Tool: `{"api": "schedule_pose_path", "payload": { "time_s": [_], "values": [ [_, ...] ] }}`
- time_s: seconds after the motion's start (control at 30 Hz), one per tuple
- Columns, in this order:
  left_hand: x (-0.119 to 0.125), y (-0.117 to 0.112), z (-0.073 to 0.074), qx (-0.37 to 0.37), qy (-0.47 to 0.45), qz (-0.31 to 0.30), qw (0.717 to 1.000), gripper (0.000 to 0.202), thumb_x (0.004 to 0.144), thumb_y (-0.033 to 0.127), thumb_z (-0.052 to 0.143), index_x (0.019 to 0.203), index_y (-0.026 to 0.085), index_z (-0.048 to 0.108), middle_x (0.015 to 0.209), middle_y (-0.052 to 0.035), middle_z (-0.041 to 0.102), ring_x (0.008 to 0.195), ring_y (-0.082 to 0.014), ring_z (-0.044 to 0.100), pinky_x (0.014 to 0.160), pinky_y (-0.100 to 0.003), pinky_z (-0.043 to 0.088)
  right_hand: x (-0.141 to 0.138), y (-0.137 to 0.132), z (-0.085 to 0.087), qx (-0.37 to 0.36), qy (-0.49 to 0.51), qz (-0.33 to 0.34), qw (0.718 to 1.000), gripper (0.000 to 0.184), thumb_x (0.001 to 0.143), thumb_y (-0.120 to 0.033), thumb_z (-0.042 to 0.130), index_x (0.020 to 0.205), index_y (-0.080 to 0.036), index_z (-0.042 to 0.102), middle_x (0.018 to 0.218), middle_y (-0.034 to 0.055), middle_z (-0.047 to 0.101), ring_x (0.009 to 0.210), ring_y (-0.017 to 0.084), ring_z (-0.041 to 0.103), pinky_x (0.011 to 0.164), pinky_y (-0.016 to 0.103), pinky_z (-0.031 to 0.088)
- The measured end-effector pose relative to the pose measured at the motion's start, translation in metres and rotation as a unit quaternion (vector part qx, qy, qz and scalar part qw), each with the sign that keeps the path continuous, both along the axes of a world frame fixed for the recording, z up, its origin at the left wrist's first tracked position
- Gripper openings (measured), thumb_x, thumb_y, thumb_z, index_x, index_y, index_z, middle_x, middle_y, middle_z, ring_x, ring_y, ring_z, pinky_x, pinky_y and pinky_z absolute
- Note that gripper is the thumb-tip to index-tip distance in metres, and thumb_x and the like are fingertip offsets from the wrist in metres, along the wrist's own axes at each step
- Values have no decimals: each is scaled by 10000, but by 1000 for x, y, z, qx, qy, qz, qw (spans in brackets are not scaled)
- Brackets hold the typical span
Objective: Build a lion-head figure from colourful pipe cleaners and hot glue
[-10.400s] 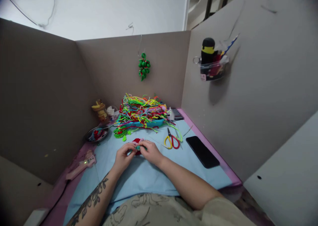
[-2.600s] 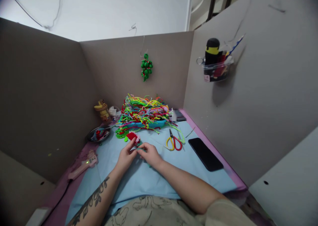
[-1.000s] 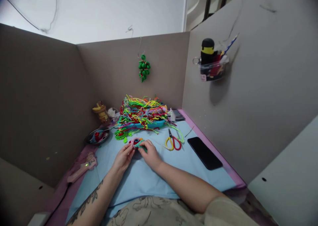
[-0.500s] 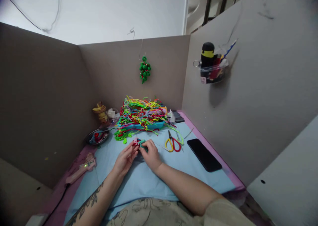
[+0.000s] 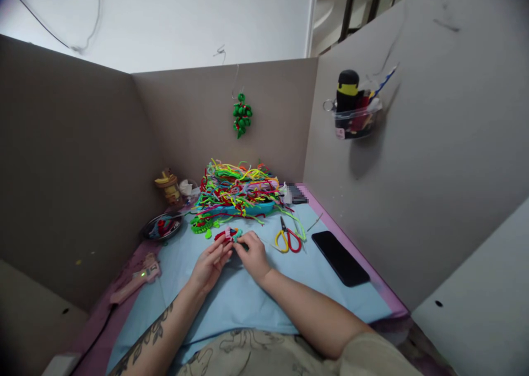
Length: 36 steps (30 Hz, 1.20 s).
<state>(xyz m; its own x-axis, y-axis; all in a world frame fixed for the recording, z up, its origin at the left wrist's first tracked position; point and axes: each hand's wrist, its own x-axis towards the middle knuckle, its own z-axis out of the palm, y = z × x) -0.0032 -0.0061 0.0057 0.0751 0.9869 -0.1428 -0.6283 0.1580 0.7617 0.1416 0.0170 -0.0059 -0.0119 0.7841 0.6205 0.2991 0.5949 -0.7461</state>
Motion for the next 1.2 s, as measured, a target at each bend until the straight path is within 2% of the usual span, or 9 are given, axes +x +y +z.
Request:
{"api": "schedule_pose_path", "payload": {
  "time_s": [0.17, 0.37, 0.73, 1.03, 1.2],
  "values": [
    [1, -1, 1, 21, 0, -1, 1000, 354, 719, 123, 675, 1071, 132, 639, 1096, -120, 663, 1073, -230, 595, 907, -298, 496, 0, 1, 0, 0, -19, -2, 1000, 78, 786, -233, 558, 727, -207, 599, 713, 22, 570, 711, 169, 533, 673, 293, 433],
    [2, -1, 0, 29, 11, -16, 999, 381, 711, 129, 688, 1087, 161, 640, 1209, -109, 605, 1131, -243, 553, 909, -300, 489, 2, -1, 6, 0, -36, -31, 999, 94, 781, -209, 541, 855, -203, 599, 768, 28, 589, 703, 166, 531, 664, 285, 432],
    [2, -2, -3, 62, -8, -40, 997, 380, 733, 259, 684, 1097, 157, 640, 1200, -126, 610, 1180, -243, 511, 1052, -378, 322, 6, 1, 5, 35, -85, -28, 995, 132, 820, -200, 490, 755, -213, 604, 721, 35, 559, 730, 176, 542, 685, 294, 438],
    [0, -1, -8, 73, -32, -55, 995, 359, 794, 292, 617, 1131, 169, 618, 1219, -113, 599, 1174, -234, 517, 1040, -371, 339, 4, 3, 2, 31, -72, -26, 997, 135, 808, -197, 495, 746, -210, 614, 699, 29, 591, 694, 169, 556, 675, 286, 440],
    [-1, -1, -6, 72, -28, -57, 995, 362, 798, 307, 606, 1140, 189, 611, 1249, -99, 579, 1200, -235, 491, 1032, -368, 346, 5, 3, 4, 24, -58, -26, 998, 128, 809, -209, 501, 827, -205, 628, 782, 39, 636, 736, 173, 576, 713, 290, 446]
  ]
}}
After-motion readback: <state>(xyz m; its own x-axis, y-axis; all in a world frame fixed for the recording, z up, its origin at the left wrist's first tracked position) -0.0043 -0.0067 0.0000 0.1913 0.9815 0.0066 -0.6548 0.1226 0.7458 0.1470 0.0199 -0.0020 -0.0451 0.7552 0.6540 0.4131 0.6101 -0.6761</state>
